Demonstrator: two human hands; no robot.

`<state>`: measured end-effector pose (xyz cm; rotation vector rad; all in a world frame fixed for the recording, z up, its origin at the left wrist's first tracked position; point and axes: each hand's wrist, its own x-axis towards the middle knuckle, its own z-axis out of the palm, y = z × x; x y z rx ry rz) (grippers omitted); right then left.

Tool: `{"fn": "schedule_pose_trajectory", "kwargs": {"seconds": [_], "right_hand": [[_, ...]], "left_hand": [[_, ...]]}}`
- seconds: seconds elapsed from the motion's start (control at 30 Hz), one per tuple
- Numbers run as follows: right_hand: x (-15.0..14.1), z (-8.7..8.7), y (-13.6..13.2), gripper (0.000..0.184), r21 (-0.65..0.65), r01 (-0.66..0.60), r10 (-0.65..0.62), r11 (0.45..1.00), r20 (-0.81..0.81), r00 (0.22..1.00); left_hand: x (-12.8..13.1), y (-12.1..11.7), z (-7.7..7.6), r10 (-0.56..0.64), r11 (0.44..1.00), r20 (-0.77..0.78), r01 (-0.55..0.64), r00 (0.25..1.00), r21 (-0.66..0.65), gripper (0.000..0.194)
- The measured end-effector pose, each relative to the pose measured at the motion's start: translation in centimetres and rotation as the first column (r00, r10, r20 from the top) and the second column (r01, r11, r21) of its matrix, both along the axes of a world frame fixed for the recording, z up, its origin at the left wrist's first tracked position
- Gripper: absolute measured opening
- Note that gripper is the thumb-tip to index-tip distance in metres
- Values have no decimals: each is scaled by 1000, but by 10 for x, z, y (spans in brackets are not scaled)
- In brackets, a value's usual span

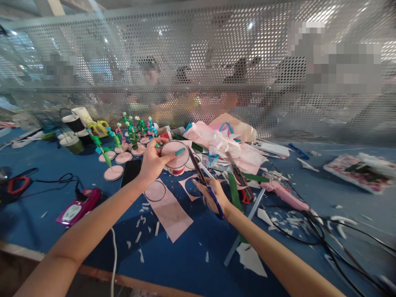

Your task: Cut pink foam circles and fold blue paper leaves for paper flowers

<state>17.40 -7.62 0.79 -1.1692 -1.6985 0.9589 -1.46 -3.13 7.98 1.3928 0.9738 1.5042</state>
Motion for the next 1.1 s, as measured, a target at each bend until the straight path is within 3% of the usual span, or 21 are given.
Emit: {"fn": "schedule_pose_trajectory", "kwargs": {"seconds": [1.1], "right_hand": [[1, 3, 0, 38, 70, -9, 6, 997, 31, 999]], "left_hand": [[1, 0, 1, 23, 999, 67, -26, 998, 45, 57]]}}
